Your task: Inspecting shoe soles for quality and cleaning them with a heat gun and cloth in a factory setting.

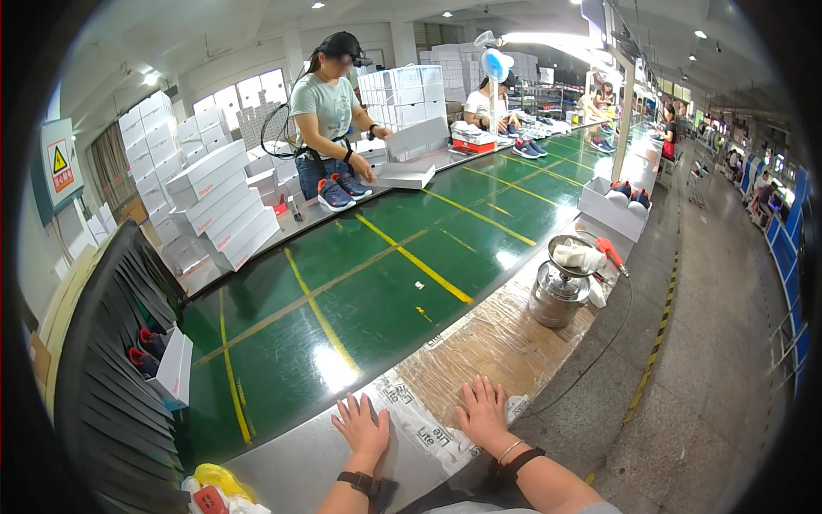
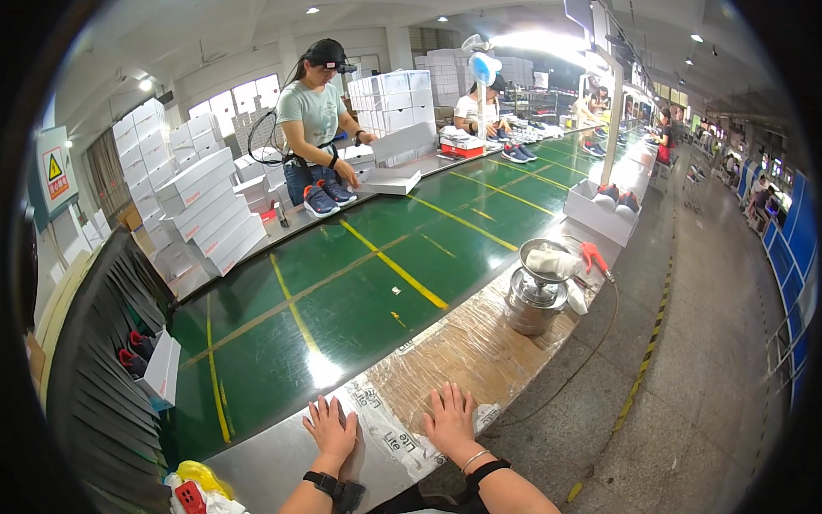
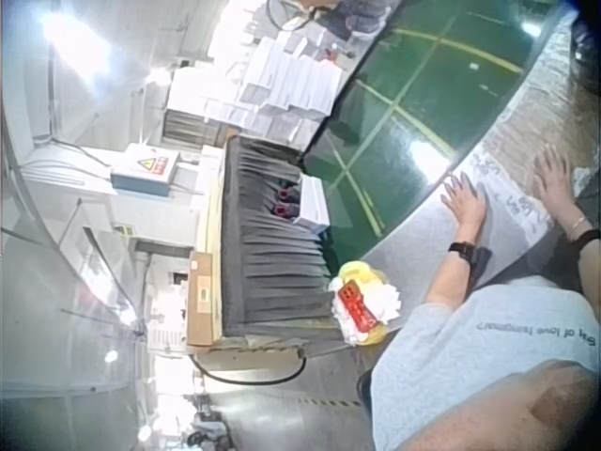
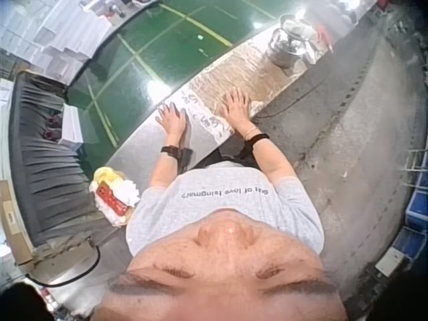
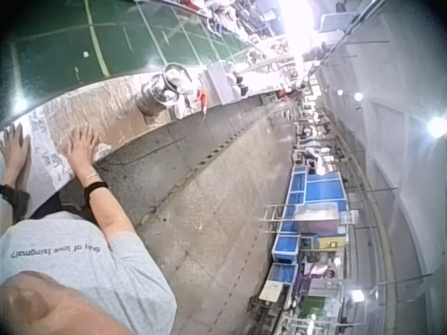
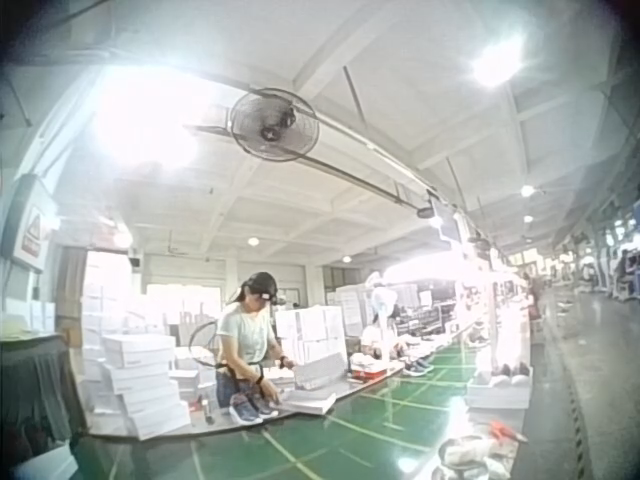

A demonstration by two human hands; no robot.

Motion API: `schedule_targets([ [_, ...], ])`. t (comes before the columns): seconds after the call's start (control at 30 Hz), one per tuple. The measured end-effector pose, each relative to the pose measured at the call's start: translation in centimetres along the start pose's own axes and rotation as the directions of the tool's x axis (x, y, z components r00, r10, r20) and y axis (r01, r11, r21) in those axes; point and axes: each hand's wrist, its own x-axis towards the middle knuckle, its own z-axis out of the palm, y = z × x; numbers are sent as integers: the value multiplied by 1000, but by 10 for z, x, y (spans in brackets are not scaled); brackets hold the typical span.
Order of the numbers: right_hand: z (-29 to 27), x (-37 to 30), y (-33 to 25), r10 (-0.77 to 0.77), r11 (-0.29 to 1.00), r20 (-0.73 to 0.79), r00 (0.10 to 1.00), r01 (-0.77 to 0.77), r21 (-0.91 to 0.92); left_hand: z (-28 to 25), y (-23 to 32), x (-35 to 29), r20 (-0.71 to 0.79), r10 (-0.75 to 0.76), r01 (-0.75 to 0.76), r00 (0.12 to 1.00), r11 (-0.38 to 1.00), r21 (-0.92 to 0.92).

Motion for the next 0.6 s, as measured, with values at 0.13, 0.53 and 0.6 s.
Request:
schedule_targets([
  [0.13,2,0,1,-1,1000,-1,1000,1,-12,1,0,0,-4,5,-5,1000,1000,1],
  [0.53,2,0,0,-9,1000,-32,999,9,-15,3,-2,0,-22,13,-13,1000,1000,19],
  [0.6,2,0,0,-8,1000,-32,999,8,-12,2,-1,1,-20,11,-10,1000,1000,18],
])
